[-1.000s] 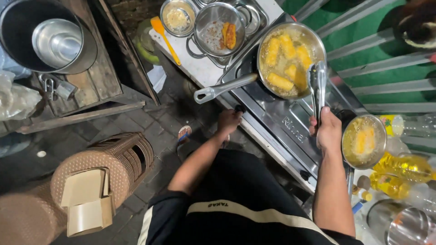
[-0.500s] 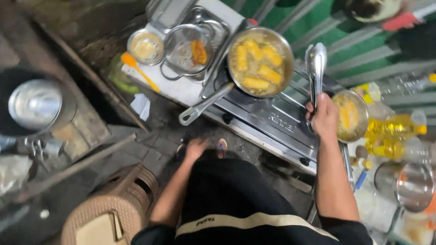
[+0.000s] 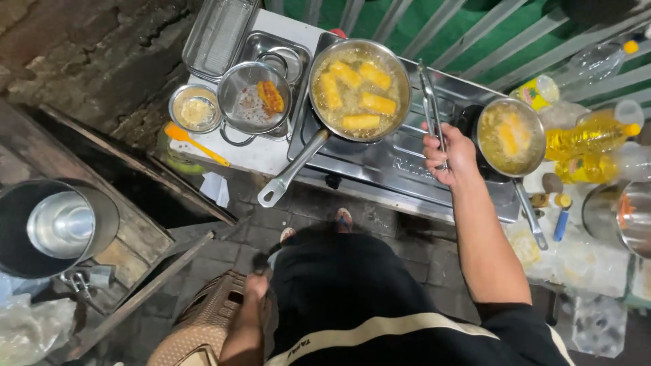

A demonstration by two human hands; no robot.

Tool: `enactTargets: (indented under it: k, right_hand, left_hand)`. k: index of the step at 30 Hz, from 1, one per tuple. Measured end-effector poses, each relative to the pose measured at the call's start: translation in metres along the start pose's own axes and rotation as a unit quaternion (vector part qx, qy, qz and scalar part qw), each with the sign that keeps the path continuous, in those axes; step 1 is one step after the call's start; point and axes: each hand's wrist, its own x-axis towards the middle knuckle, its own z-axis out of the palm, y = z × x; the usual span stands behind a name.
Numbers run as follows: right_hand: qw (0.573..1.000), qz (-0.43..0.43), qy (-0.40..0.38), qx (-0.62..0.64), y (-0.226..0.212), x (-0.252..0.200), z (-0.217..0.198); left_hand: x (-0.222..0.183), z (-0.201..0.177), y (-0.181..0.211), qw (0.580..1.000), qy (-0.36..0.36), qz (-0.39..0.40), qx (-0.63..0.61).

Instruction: Frying rectangular food items in oil on a gas stove using tongs to flip and move them.

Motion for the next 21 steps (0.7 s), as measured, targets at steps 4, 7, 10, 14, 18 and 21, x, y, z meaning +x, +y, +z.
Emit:
enactTargets:
  k: [4,7,10,14,18,21]
  right_hand:
    - [0.994,-0.021,-0.055,0.097,0.007,-0.001,-0.003]
    - [0.986,-0.039,-0.088,0.133,0.028,-0.005,-0.018]
    - [0.977,-0.065,-0.14,0.147,0.039,0.002,-0.026]
    - [0.963,-0.083,-0.173,0.187,0.051,-0.006,-0.026]
    - [0.974,-0.102,-0.128,0.156,0.056,-0.032,-0.023]
    - [0.983,-0.098,-0.091,0.122,0.056,-0.04,-0.023]
  left_hand:
    - [-0.088,-0.133,0.102,0.839,0.311,0.117,-0.43]
    - [-0.193,-0.25,0.167,0.772,0.414,0.261,-0.405]
    - [-0.249,-0.296,0.244,0.86,0.343,0.347,-0.151]
    - [-0.132,-0.237,0.278,0.809,0.384,0.363,0.259]
    - [-0.137,-0.258,0.268,0.8,0.381,0.412,0.213]
    - [-0.158,-0.277,0.268,0.822,0.318,0.421,0.214]
